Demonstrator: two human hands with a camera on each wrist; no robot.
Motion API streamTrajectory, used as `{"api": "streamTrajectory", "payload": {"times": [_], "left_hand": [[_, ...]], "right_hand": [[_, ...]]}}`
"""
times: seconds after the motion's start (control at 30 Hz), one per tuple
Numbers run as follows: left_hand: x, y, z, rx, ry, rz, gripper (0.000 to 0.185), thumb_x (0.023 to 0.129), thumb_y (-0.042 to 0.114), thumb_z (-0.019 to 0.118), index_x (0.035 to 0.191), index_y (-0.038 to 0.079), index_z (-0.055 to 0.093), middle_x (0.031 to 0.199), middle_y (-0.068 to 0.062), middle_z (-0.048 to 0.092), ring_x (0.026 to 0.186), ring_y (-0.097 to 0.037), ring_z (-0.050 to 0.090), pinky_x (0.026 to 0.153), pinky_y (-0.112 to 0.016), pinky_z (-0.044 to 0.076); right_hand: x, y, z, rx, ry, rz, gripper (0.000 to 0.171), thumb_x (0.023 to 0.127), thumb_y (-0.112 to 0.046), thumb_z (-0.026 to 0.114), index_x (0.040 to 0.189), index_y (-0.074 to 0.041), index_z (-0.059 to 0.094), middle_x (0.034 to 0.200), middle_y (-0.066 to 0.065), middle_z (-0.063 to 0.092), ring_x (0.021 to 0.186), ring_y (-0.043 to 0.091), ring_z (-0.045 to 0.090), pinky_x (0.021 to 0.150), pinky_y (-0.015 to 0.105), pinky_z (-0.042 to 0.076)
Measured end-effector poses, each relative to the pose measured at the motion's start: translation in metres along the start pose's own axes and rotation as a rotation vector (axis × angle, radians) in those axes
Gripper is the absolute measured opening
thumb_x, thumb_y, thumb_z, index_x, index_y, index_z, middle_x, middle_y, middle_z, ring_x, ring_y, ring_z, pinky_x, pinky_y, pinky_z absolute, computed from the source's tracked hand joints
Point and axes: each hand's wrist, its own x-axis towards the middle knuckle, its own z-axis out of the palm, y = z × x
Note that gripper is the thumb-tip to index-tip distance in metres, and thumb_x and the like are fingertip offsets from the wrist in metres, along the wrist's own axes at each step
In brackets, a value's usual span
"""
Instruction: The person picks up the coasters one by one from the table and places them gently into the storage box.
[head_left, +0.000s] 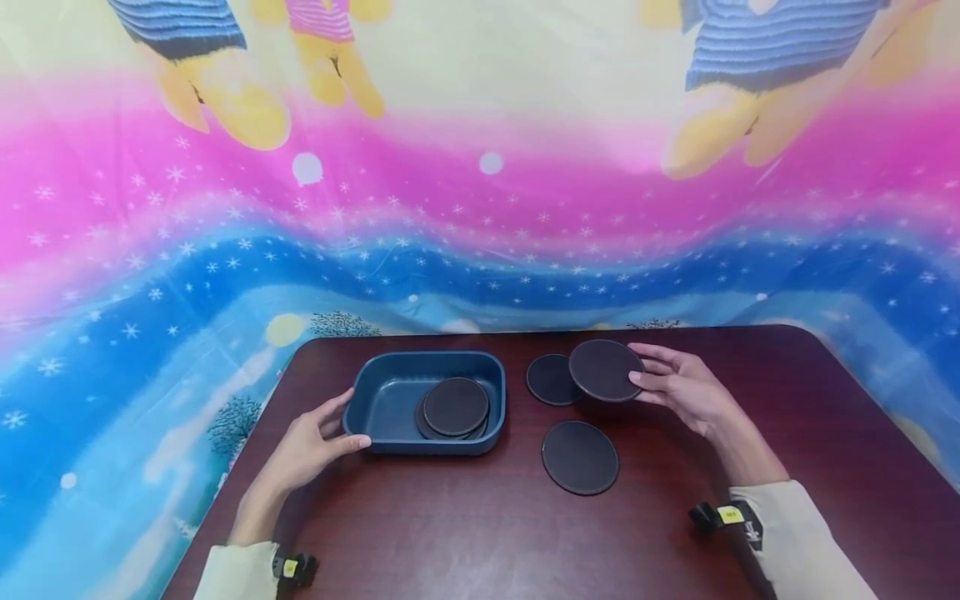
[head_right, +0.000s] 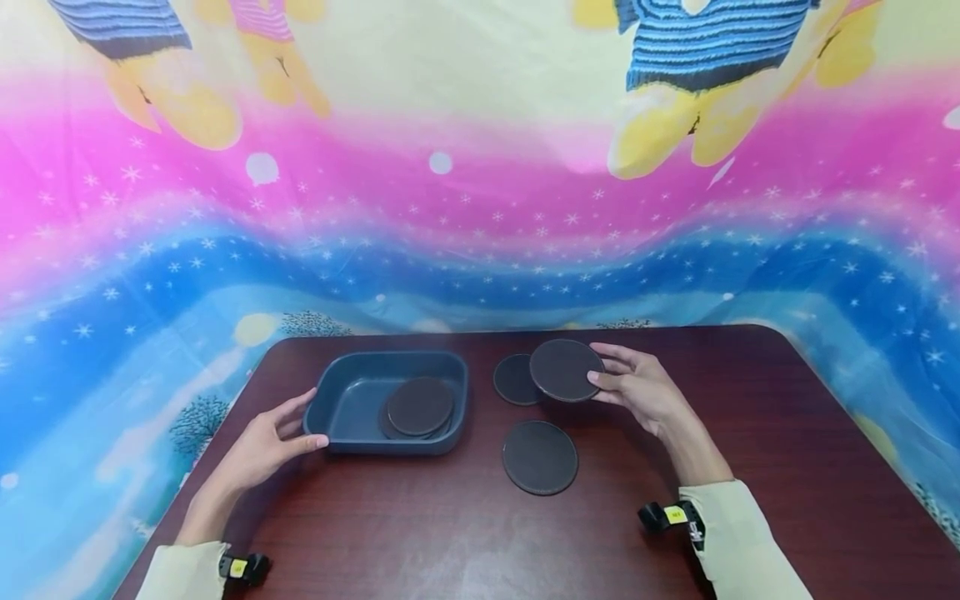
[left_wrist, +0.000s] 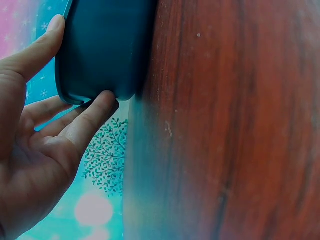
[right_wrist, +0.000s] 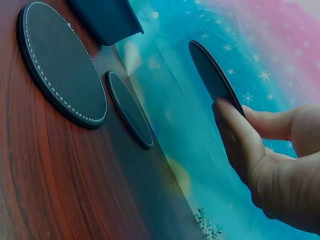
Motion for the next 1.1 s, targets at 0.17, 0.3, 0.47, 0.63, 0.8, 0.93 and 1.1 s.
{"api": "streamTrajectory", "payload": {"times": [0.17, 0.3, 0.47, 0.63, 0.8, 0.93, 1.1], "left_hand": [[0.000, 0.000, 0.001, 0.006, 0.006, 0.005, 0.093, 0.095, 0.035, 0.084, 0.169, 0.009, 0.035, 0.155, -0.028, 0.058, 0.140, -0.045, 0.060, 0.098, -0.047, 0.063], [0.000, -0.002, 0.003, 0.011, 0.012, 0.001, 0.093, 0.095, 0.036, 0.084, 0.169, 0.008, 0.035, 0.157, -0.029, 0.055, 0.141, -0.045, 0.059, 0.099, -0.047, 0.063], [0.000, -0.003, 0.004, 0.014, 0.014, -0.015, 0.095, 0.094, 0.038, 0.085, 0.169, 0.009, 0.034, 0.160, -0.027, 0.053, 0.143, -0.044, 0.058, 0.101, -0.047, 0.062], [0.002, -0.003, 0.004, 0.015, 0.016, -0.018, 0.095, 0.094, 0.037, 0.085, 0.169, 0.009, 0.034, 0.160, -0.028, 0.053, 0.144, -0.044, 0.057, 0.102, -0.048, 0.062], [0.003, -0.004, 0.004, 0.026, 0.015, -0.028, 0.093, 0.095, 0.034, 0.085, 0.169, 0.009, 0.034, 0.158, -0.028, 0.054, 0.143, -0.044, 0.057, 0.102, -0.048, 0.062], [0.002, -0.005, 0.002, 0.026, 0.008, -0.030, 0.095, 0.094, 0.036, 0.085, 0.169, 0.009, 0.034, 0.158, -0.027, 0.054, 0.144, -0.043, 0.057, 0.101, -0.047, 0.062], [0.003, -0.004, 0.002, 0.018, 0.013, -0.024, 0.095, 0.094, 0.037, 0.085, 0.169, 0.009, 0.034, 0.158, -0.027, 0.056, 0.143, -0.043, 0.058, 0.100, -0.044, 0.063]], "right_hand": [[0.003, 0.001, 0.008, 0.002, -0.014, -0.015, 0.079, 0.105, -0.007, 0.070, 0.168, 0.005, 0.024, 0.119, -0.008, 0.071, 0.099, 0.007, 0.078, 0.087, 0.026, 0.065], [0.005, 0.000, 0.014, -0.002, -0.017, -0.019, 0.079, 0.104, -0.007, 0.070, 0.168, 0.005, 0.025, 0.122, -0.005, 0.069, 0.099, 0.007, 0.078, 0.086, 0.026, 0.065], [0.008, 0.000, 0.022, 0.011, -0.019, -0.020, 0.078, 0.104, -0.005, 0.069, 0.167, 0.006, 0.025, 0.122, -0.003, 0.068, 0.098, 0.007, 0.078, 0.086, 0.026, 0.065], [0.012, 0.001, 0.027, 0.020, -0.025, -0.018, 0.077, 0.104, -0.004, 0.069, 0.167, 0.006, 0.026, 0.123, -0.002, 0.069, 0.098, 0.007, 0.078, 0.087, 0.026, 0.065], [0.015, 0.001, 0.033, -0.003, -0.029, -0.013, 0.075, 0.104, -0.004, 0.069, 0.167, 0.003, 0.029, 0.128, 0.003, 0.067, 0.099, 0.007, 0.078, 0.088, 0.027, 0.065], [0.017, -0.001, 0.038, -0.033, -0.028, -0.003, 0.073, 0.105, -0.006, 0.068, 0.168, 0.001, 0.031, 0.140, 0.018, 0.062, 0.099, 0.007, 0.078, 0.089, 0.027, 0.065], [0.018, -0.005, 0.043, -0.052, -0.028, 0.009, 0.071, 0.106, -0.006, 0.066, 0.168, -0.003, 0.032, 0.156, 0.033, 0.049, 0.100, 0.007, 0.077, 0.090, 0.026, 0.065]]}}
